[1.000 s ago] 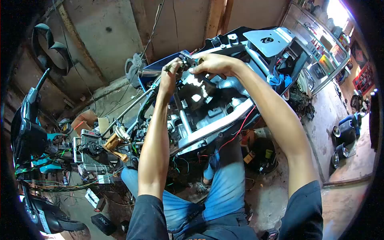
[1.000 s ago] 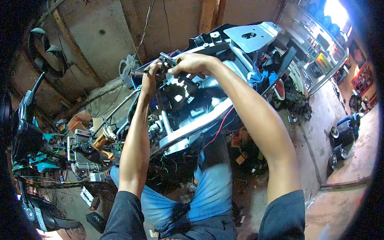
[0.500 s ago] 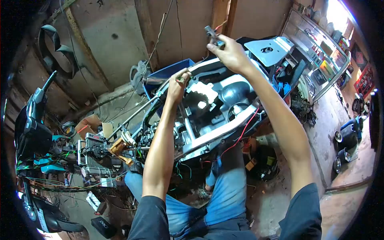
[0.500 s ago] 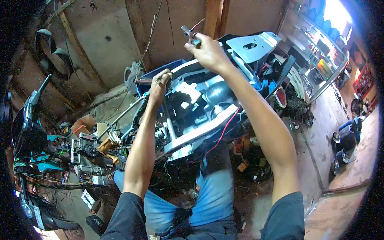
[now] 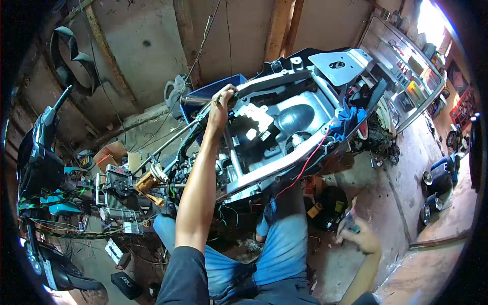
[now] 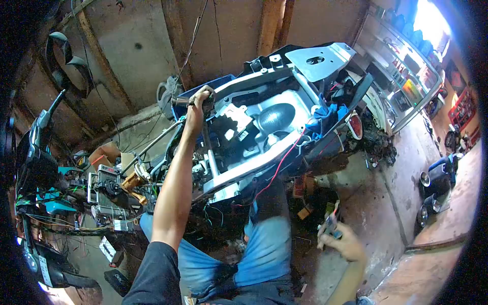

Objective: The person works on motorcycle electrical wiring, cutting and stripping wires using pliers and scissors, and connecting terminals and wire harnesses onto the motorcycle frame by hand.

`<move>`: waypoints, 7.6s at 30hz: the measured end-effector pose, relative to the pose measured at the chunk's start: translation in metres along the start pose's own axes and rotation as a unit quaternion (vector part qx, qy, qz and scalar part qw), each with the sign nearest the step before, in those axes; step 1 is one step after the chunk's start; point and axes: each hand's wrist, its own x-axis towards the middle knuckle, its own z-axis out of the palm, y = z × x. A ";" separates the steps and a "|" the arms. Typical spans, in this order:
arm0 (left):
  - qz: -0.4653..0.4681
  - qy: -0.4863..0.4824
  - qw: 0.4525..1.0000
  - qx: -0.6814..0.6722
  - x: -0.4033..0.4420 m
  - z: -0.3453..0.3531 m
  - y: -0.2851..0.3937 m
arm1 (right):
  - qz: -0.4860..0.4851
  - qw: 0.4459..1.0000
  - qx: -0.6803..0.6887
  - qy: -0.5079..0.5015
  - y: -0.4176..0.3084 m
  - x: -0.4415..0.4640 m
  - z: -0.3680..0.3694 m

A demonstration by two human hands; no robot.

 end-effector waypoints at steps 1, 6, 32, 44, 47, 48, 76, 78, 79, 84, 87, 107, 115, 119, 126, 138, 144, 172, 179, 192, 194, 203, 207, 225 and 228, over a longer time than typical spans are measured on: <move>-0.002 -0.006 1.000 -0.002 0.000 0.000 -0.001 | 0.045 0.999 0.013 -0.015 0.043 -0.002 -0.010; -0.025 -0.014 0.999 0.042 0.000 0.006 0.006 | 0.273 0.960 -0.044 0.033 0.202 -0.031 -0.023; 0.132 -0.037 0.954 0.268 -0.003 0.018 -0.009 | -0.333 0.904 -0.241 0.120 -0.158 0.069 0.130; 0.055 -0.032 0.975 0.213 -0.003 0.012 -0.003 | -0.471 0.691 -0.546 0.042 -0.268 0.302 0.146; 0.078 -0.030 0.962 0.258 0.001 0.009 -0.016 | -0.429 0.733 -0.528 0.014 -0.268 0.319 0.148; 0.090 -0.030 0.961 0.259 0.000 0.009 -0.015 | -0.413 0.756 -0.509 0.010 -0.265 0.322 0.149; -0.107 0.076 0.987 0.091 -0.018 -0.001 -0.001 | -0.415 0.752 -0.487 0.158 -0.258 0.372 0.131; -0.108 0.084 0.983 0.125 -0.021 0.003 0.011 | -0.403 0.753 -0.500 0.143 -0.261 0.368 0.129; -0.096 0.067 0.987 0.114 -0.019 0.001 0.001 | -0.398 0.754 -0.500 0.154 -0.261 0.366 0.131; -0.082 0.036 0.993 0.071 -0.011 -0.004 -0.014 | -0.401 0.770 -0.479 0.130 -0.265 0.366 0.126; -0.089 0.036 0.995 0.023 -0.011 -0.005 -0.019 | -0.405 0.766 -0.484 0.120 -0.266 0.367 0.125; 0.131 0.110 0.926 0.337 -0.016 0.042 -0.012 | -0.351 0.756 -0.549 0.053 -0.263 0.353 0.137; 0.131 0.090 0.916 0.368 -0.016 0.036 -0.021 | -0.340 0.751 -0.562 0.063 -0.279 0.346 0.128; 0.137 0.081 0.909 0.384 -0.016 0.035 -0.026 | -0.363 0.686 -0.621 0.107 -0.279 0.338 0.132; 0.127 0.073 0.883 0.446 -0.017 0.034 -0.024 | -0.376 0.693 -0.602 0.126 -0.275 0.353 0.122; 0.104 0.078 0.894 0.429 -0.013 0.035 -0.028 | -0.335 0.736 -0.567 0.157 -0.275 0.351 0.123; 0.112 0.075 0.872 0.471 -0.011 0.039 -0.033 | -0.317 0.725 -0.589 0.165 -0.267 0.361 0.112; 0.103 0.070 0.917 0.379 -0.021 0.033 -0.001 | -0.333 0.780 -0.520 0.097 -0.271 0.361 0.105; 0.118 0.084 0.935 0.324 -0.022 0.031 0.004 | -0.283 0.844 -0.451 0.065 -0.272 0.357 0.110; 0.193 0.093 0.947 0.239 -0.021 0.029 0.007 | -0.328 0.862 -0.378 -0.084 -0.271 0.346 0.116; 0.192 0.098 0.947 0.239 -0.020 0.029 0.003 | -0.311 0.858 -0.401 -0.078 -0.275 0.337 0.120; 0.204 0.117 0.941 0.241 -0.017 0.031 -0.003 | -0.315 0.885 -0.336 -0.074 -0.276 0.342 0.115; 0.199 0.110 0.945 0.235 -0.020 0.031 0.003 | -0.287 0.885 -0.366 -0.017 -0.278 0.338 0.117; 0.192 0.112 0.947 0.234 -0.019 0.033 0.000 | -0.309 0.890 -0.325 -0.083 -0.270 0.343 0.116; 0.218 0.099 0.939 0.248 -0.017 0.030 -0.004 | -0.364 0.832 -0.416 -0.049 -0.272 0.353 0.113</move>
